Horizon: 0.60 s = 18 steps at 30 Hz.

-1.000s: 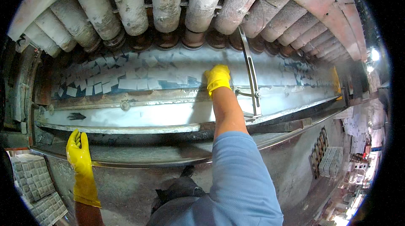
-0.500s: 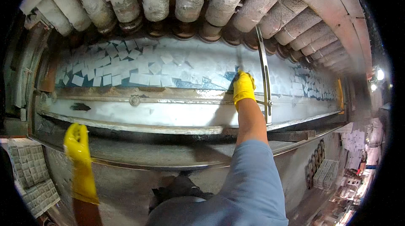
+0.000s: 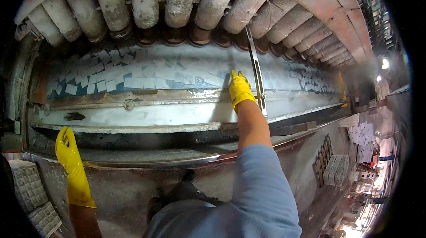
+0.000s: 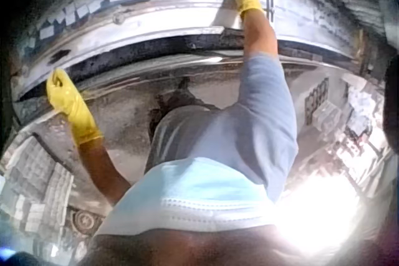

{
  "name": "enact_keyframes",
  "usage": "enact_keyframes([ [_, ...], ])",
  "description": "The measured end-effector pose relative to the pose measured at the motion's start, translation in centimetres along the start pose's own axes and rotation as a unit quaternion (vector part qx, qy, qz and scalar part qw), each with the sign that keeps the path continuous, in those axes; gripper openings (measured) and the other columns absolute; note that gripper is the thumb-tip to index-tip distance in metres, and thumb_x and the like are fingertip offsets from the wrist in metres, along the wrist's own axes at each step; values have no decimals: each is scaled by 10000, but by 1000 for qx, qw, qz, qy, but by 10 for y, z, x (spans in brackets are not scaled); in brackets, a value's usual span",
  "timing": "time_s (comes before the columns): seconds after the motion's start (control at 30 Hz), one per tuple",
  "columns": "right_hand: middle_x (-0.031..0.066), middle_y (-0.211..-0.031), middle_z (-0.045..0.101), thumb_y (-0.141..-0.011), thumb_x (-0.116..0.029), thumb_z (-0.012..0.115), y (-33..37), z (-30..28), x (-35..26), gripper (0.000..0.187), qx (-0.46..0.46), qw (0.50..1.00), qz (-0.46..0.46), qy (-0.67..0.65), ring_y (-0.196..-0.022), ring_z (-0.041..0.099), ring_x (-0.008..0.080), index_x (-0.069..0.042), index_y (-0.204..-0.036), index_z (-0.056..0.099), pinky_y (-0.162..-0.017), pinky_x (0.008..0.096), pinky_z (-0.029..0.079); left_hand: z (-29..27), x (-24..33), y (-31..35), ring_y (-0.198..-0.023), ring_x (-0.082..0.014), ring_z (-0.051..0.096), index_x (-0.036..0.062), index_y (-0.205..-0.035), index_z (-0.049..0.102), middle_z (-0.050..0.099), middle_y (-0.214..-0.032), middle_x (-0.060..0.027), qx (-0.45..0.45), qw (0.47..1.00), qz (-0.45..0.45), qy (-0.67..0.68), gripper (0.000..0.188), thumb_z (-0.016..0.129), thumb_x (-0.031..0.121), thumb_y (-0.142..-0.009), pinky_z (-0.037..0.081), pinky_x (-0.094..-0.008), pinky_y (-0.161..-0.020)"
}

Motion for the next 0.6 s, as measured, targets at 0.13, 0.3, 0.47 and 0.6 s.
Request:
enact_keyframes([
  [0.13, 216, -1400, 569, -921, -256, 636, -10, -46, -25, 507, -39, 996, -52, -66, -1306, 523, 397, -100, -1397, 560, -1108, 443, 421, 0, 21, -27, -999, -226, 702, 7, -1187, 698, 729, -1115, -128, -11, 999, 24, -47, 312, 684, 243, -984, 542, -331, -888],
  [0.3, 224, -1371, 602, -904, -379, 710, 61, -189, -141, 616, -177, 948, -107, -242, -1256, 589, 369, -46, -1399, 556, -1080, 421, 459, -5, 66, -60, -995, -251, 708, 41, -1191, 705, 734, -1113, -129, -15, 994, 56, -97, 314, 691, 268, -974, 543, -341, -888],
  [0.47, 219, -1158, 704, -951, -372, 679, 155, -214, -233, 459, -222, 918, -134, -301, -936, 723, 329, -57, -1283, 645, -798, 404, 574, 11, 74, -75, -1009, -274, 712, 66, -1172, 720, 749, -1085, -123, -4, 984, 138, -114, 351, 737, 315, -925, 542, -366, -899],
  [0.6, 180, -861, 735, -938, -326, 702, 153, -247, -260, 325, 78, 968, -141, -194, -743, 723, 310, -59, -1122, 721, -676, 377, 561, 21, 89, -87, -963, -357, 719, 60, -1146, 725, 743, -1059, -177, -43, 975, 213, -42, 391, 743, 355, -890, 557, -434, -865],
])
Point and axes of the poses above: each hand's wrist, its own y-axis away from the middle knuckle, its own z-axis out of the palm, x = y × z, the point moved 8 cm from there along -y, towards the middle knuckle
